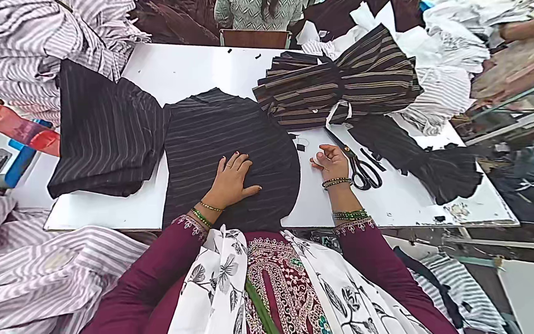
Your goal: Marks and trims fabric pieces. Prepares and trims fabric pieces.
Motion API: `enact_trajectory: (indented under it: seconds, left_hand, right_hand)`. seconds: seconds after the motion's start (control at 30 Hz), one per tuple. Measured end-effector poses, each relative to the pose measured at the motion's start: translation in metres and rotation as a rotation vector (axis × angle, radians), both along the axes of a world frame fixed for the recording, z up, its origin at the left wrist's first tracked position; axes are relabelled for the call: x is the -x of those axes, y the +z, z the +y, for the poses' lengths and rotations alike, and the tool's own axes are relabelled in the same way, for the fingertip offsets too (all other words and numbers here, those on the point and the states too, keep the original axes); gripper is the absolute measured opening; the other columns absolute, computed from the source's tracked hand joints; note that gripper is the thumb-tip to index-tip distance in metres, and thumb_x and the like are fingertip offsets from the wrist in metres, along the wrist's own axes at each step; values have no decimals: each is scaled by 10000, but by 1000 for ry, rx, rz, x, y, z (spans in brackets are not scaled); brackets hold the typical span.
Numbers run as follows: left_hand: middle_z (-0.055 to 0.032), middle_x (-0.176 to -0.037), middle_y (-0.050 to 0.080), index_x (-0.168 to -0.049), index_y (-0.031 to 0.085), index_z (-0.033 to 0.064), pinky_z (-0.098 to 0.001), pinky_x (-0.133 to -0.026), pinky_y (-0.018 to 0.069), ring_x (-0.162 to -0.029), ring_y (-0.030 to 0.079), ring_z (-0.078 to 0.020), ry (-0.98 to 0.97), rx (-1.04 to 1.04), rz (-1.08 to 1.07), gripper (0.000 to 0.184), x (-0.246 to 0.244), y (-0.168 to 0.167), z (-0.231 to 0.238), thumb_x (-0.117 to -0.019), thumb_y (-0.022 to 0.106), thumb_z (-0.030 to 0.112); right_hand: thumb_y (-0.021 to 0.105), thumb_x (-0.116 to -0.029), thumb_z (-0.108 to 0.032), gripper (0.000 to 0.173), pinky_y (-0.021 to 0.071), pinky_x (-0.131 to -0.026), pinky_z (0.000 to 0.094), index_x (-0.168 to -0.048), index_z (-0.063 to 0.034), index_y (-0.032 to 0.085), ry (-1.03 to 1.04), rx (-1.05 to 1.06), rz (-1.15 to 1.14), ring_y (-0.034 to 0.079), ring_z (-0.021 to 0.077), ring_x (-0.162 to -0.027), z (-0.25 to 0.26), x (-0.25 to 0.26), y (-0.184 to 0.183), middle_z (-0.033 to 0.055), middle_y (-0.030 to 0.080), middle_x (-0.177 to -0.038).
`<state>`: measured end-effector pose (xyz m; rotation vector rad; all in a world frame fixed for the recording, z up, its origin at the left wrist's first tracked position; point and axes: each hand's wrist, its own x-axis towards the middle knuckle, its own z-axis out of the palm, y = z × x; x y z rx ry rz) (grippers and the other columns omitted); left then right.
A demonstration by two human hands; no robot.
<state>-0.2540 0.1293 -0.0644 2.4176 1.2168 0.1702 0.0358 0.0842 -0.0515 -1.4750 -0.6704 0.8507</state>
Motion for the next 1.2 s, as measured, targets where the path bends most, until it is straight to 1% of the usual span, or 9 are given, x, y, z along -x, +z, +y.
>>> enact_trajectory:
  seconds: [0.13, 0.27, 0.47, 0.6, 0.7, 0.8, 0.83, 0.93, 1.2]
  left_hand:
    - [-154, -1559, 474, -1375, 609, 64, -680, -1196, 160, -1521, 316, -370, -55, -33, -140, 750, 28, -8, -20, -885, 636, 631]
    - [-182, -1472, 543, -1264, 675, 44, -658, -1169, 239, -1448, 423, -378, -65, -23, -117, 552, 17, 2, -22, -911, 691, 468]
    - [-211, -1222, 678, -944, 705, -27, -603, -1034, 436, -1244, 601, -406, -51, -193, -373, 237, 2, -17, -17, -980, 559, 157]
    - [-214, -1143, 665, -1057, 627, -82, -409, -955, 512, -1099, 647, -260, 172, -47, -669, 233, 8, -12, -20, -1017, 500, 108]
    - [-199, -1253, 629, -1347, 484, -63, -359, -973, 509, -1132, 623, -198, 274, 21, -793, 447, 13, -15, -19, -995, 529, 211]
    - [-225, -1503, 498, -1556, 281, -68, -584, -1226, 193, -1447, 424, -345, 309, -41, -582, 879, 11, -14, -23, -909, 665, 387]
    - [-243, -1575, 413, -1571, 237, -87, -672, -1217, 73, -1510, 322, -398, 301, -88, -446, 991, 10, -13, -26, -884, 683, 471]
    - [-307, -1629, 279, -1568, 236, -119, -770, -1157, 43, -1538, 197, -490, 226, -178, -91, 1111, 12, -8, -39, -874, 604, 667]
    - [-258, -1657, 256, -1558, 317, -82, -634, -1221, 152, -1552, 215, -427, -264, 5, 92, 978, 1, 9, -36, -973, 412, 696]
  right_hand:
    - [396, -1085, -48, 131, 544, -616, 240, -1074, -84, 521, 151, 104, 318, 605, 87, -665, -16, 5, 12, -4, 576, -815]
    - [536, -991, 25, 147, 323, -443, 146, -876, -55, 579, 476, 262, 3, 393, -18, -449, -36, 31, 23, -73, 484, -579]
    - [652, -1006, -208, 327, 461, -1026, 520, -1222, 37, 667, 874, 501, -803, 603, 365, -1177, -25, 67, 31, 239, 621, -1230]
    - [559, -1043, -168, 271, 469, -962, 505, -1144, 61, 662, 944, 496, -829, 605, 355, -1091, -22, 71, 37, 233, 608, -1155]
    - [576, -1036, -161, 253, 480, -925, 501, -1048, 76, 663, 872, 395, -790, 609, 351, -1044, -17, 68, 39, 234, 608, -1097]
    - [588, -1029, -147, 225, 498, -901, 512, -1038, 64, 669, 862, 420, -884, 617, 357, -1036, -4, 71, 41, 222, 601, -1086]
    - [583, -1031, -147, 232, 497, -917, 515, -1057, 65, 673, 875, 446, -909, 620, 363, -1056, -1, 72, 40, 227, 605, -1110]
    - [553, -1037, -162, 275, 479, -960, 525, -1121, 69, 676, 911, 502, -939, 617, 378, -1112, 1, 70, 36, 246, 615, -1164]
    - [571, -959, -77, 374, 496, -947, 513, -1312, 44, 601, 783, 370, -877, 637, 361, -1076, -15, 56, 19, 235, 638, -1194]
